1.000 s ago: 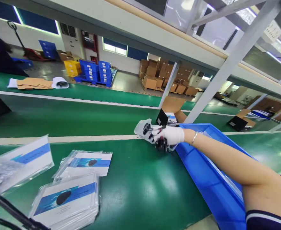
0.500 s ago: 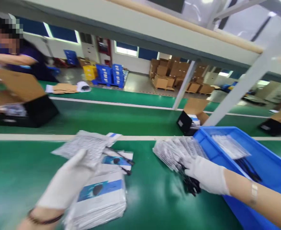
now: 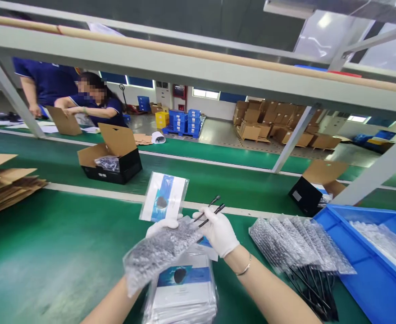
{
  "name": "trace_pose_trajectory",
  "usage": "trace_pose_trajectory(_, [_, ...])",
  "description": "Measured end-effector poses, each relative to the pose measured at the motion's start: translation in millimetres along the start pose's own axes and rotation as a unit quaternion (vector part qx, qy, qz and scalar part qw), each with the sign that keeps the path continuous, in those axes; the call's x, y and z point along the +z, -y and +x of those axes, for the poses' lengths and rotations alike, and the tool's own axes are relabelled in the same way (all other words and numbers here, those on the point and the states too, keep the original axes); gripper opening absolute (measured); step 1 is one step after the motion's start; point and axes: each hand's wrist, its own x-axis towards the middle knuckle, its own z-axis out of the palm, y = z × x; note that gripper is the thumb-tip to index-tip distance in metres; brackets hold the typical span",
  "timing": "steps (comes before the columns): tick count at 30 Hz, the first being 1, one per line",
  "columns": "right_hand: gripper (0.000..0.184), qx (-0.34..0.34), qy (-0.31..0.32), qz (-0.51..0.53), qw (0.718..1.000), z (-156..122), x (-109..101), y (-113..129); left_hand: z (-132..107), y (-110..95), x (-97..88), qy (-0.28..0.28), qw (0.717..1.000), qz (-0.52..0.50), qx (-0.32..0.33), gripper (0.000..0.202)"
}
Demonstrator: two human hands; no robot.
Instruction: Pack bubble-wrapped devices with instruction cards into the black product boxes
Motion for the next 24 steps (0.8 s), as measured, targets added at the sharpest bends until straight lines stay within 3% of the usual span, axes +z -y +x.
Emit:
trace_pose_trajectory(2, [0.038, -0.036, -0.014, -0.018, 0.999, 4.0, 2.6, -8.6, 1.0, -7.5, -3.7, 0.029, 0.999, -0.021, -0.036, 0.033])
trace_pose_trajectory(4, [0.034, -0.095, -0.009, -0.114, 0.989, 2.9, 1.2, -14.3, 2.0, -9.0, -7.3, 0.037, 0.997, -0.046, -0.053, 0.026])
trace_pose_trajectory(7, [0.036, -0.186, 0.024, -0.3, 0.935, -1.0, -4.9, -20.4, 4.0, -1.8, -15.1, -0.015, 0.999, -0.034, 0.006, 0.01])
trace_pose_trajectory(9, [0.046, -0.192, 0.031, -0.373, 0.907, -1.9, -9.0, -23.0, 5.8, 4.2, -20.4, -0.048, 0.997, 0.005, 0.056, 0.011])
trace_pose_trajectory(13, [0.052, -0.172, 0.014, -0.395, 0.902, 1.4, -13.6, -25.5, 10.4, 12.8, -24.8, -0.054, 0.993, 0.043, 0.096, 0.019])
trace_pose_trajectory(16, [0.05, -0.199, 0.016, -0.34, 0.919, 3.2, -16.8, -28.4, 17.1, 21.0, -25.4, -0.072, 0.99, 0.042, 0.115, 0.023])
trace_pose_trajectory(18, [0.055, -0.223, 0.039, -0.307, 0.924, 2.4, -20.1, -32.3, 23.3, 28.0, -25.2, -0.107, 0.982, 0.093, 0.121, 0.017])
trace_pose_trajectory(20, [0.077, -0.237, 0.067, -0.342, 0.907, 1.3, -23.6, -36.9, 29.1, 34.4, -23.0, -0.134, 0.969, 0.173, 0.111, 0.01])
trace_pose_trajectory(22, [0.091, -0.238, 0.08, -0.421, 0.871, 2.2, -25.6, -39.9, 33.1, 38.3, -18.4, -0.14, 0.957, 0.234, 0.095, 0.014])
trace_pose_trajectory(24, [0.07, -0.227, 0.083, -0.471, 0.848, 5.9, -25.4, -38.2, 35.0, 37.9, -13.4, -0.156, 0.946, 0.265, 0.105, 0.008])
